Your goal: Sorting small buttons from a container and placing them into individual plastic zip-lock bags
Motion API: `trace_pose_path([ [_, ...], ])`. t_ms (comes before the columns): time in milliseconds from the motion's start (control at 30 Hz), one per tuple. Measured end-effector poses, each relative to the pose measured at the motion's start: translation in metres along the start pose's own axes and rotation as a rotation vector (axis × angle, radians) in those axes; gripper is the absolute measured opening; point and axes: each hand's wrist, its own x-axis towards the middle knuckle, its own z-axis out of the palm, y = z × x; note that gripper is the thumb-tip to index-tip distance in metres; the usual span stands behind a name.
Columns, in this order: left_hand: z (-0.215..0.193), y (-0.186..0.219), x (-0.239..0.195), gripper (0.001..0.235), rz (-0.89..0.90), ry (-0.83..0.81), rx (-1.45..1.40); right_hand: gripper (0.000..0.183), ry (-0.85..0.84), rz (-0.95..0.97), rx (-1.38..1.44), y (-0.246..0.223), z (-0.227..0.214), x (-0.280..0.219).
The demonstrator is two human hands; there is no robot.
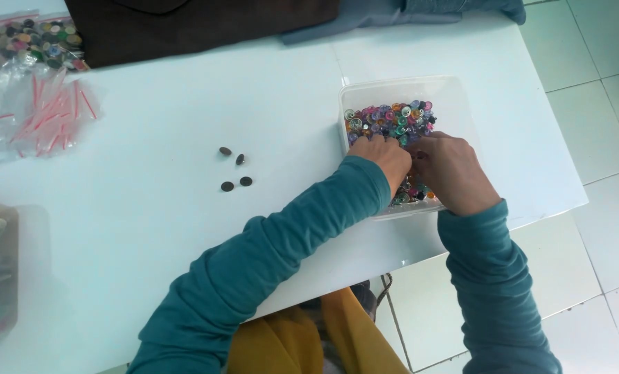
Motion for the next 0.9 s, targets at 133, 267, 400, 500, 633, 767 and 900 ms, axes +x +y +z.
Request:
trace_pose_path([
  [133,-0.023,0.002,-0.005,0.009,-0.047,-0.103,-0.018,0.032,-0.054,0.038,-0.057,0.005,0.008,0.009],
  [267,-0.022,-0.003,-0.005,0.019,-0.032,-0.073,0.020,0.030,-0.091,0.041,-0.025,0.002,0.008,0.004],
  [400,-0.001,-0.009,0.000,0.017,-0.011,-0.050,0.043,0.027,-0.081,0.063,-0.002,0.004,0.010,0.003],
  [500,-0.010,-0.004,0.001,0.017,-0.023,-0.016,0.128,0.028,-0.030,0.078,0.034,0.016,0.019,0.009],
  [633,-0.007,-0.013,0.007,0.009,-0.121,0.104,0.158,0.019,0.105,0.049,0.199,0.025,0.020,0.002],
  [767,-0.011,-0.025,0.006,0.008,-0.133,0.142,0.042,0.015,0.192,0.005,0.424,0.016,0.008,-0.009],
  [900,-0.015,-0.013,0.003,0.018,-0.045,-0.005,-0.060,0.014,0.302,-0.116,0.565,0.015,0.002,-0.010],
])
